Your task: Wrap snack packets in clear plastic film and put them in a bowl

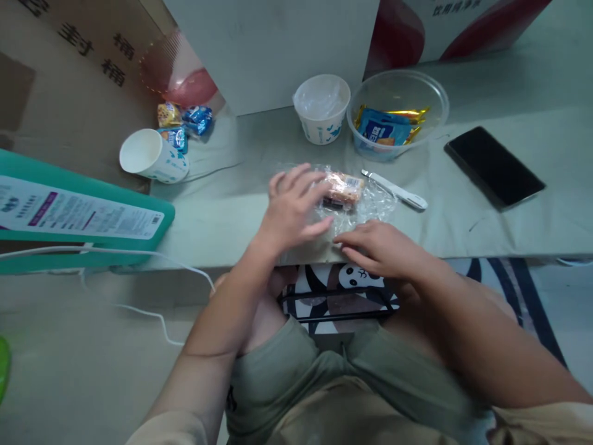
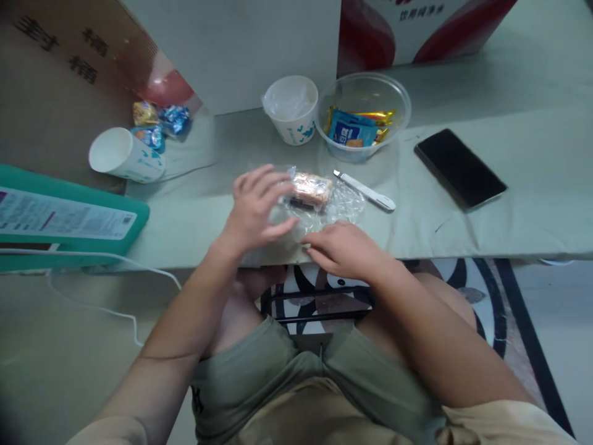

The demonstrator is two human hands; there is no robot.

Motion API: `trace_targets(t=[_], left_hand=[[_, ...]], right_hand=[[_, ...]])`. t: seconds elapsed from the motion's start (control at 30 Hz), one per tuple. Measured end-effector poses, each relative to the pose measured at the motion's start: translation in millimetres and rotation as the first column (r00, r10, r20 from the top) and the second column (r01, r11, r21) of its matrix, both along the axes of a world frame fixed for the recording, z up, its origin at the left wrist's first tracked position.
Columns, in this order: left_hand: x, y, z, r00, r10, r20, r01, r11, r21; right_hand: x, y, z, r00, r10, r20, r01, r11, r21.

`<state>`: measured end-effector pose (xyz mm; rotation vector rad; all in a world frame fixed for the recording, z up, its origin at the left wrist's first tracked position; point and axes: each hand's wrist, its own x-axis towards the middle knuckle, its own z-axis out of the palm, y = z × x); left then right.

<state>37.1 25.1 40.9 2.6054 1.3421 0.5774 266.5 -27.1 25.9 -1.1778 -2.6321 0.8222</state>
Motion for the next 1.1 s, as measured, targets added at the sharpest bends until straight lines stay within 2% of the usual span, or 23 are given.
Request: trace_targets(t=[0.07,0.1,0.2,0.27,0.33,0.43,0.53,0.6,0.67,0.7,0.77,0.83,0.9,0.97,1.0,1.07,1.1], left_hand=[[15.0,-8.8,0.0,0.993,-0.075,-0.091,0.072,0.997,-0.033],[19.6,-11.6,0.8,0.988,-0.075,-0.135,0.068,0.996,-0.055],[20.6,-14.7,6.2,0.963,0.03,-0.268,-0.065,0.99,-0.122],[14.5,-15.7,11.0,0.933,0.122,-0.338,-0.187,0.968,-0.167],[8.4,-18.3,15.1,0.906,0.18,-0.384,-0.276,0.938,-0.211],[4.9,-24.5,19.6,0.881,0.19,-0.433,-0.336,0.896,-0.29],[3.8,-24.2,23.0,0.888,0.209,-0.41,-0.379,0.837,-0.395],[-1.6,-15.9,24.1,0.881,0.333,-0.337,-0.453,0.8,-0.393],[-13.5,-2.0,23.1,0.826,0.509,-0.242,-0.563,0.759,-0.328],[-21.5,5.8,21.7,0.785,0.586,-0.202,-0.619,0.728,-0.295],[-38.4,19.5,17.8,0.724,0.66,-0.2,-0.686,0.657,-0.314],[-50.7,27.5,13.0,0.744,0.61,-0.271,-0.656,0.593,-0.466],[-53.7,28.6,7.9,0.84,0.471,-0.268,-0.52,0.561,-0.644],[-48.2,25.0,2.7,0.923,0.361,-0.133,-0.329,0.561,-0.759],[-43.7,22.7,0.3,0.937,0.346,-0.038,-0.24,0.565,-0.79],[-34.5,18.9,-3.5,0.894,0.408,0.187,-0.084,0.561,-0.823],[-30.6,17.8,-4.6,0.83,0.467,0.304,-0.003,0.549,-0.836]], right_hand=[[0.5,0.8,3.8,0.986,-0.139,0.096,0.139,0.99,0.003],[2.0,2.2,5.3,0.962,-0.234,0.14,0.234,0.972,0.017],[8.5,7.7,7.6,0.848,-0.489,0.205,0.487,0.871,0.063],[12.0,10.4,6.9,0.795,-0.577,0.189,0.576,0.815,0.062],[13.1,11.4,4.9,0.771,-0.618,0.157,0.62,0.784,0.042],[10.5,12.0,0.1,0.734,-0.679,0.014,0.678,0.734,0.035],[5.5,14.8,-6.7,0.629,-0.716,-0.304,0.767,0.634,0.093],[2.4,18.3,-12.0,0.564,-0.674,-0.477,0.809,0.567,0.155],[-1.1,22.0,-17.2,0.567,-0.601,-0.563,0.807,0.541,0.235],[-3.5,23.7,-19.6,0.597,-0.558,-0.576,0.785,0.554,0.278],[-10.4,26.6,-23.0,0.704,-0.458,-0.543,0.687,0.632,0.357],[-19.4,29.9,-24.5,0.812,-0.363,-0.458,0.552,0.733,0.398],[-28.4,34.5,-24.5,0.871,-0.33,-0.365,0.464,0.796,0.388],[-34.9,40.8,-24.0,0.88,-0.371,-0.298,0.461,0.817,0.345],[-36.9,44.2,-23.9,0.876,-0.398,-0.273,0.472,0.822,0.317],[-39.0,50.4,-24.7,0.873,-0.425,-0.241,0.48,0.837,0.263],[-39.4,52.8,-25.5,0.874,-0.425,-0.235,0.476,0.848,0.235]])
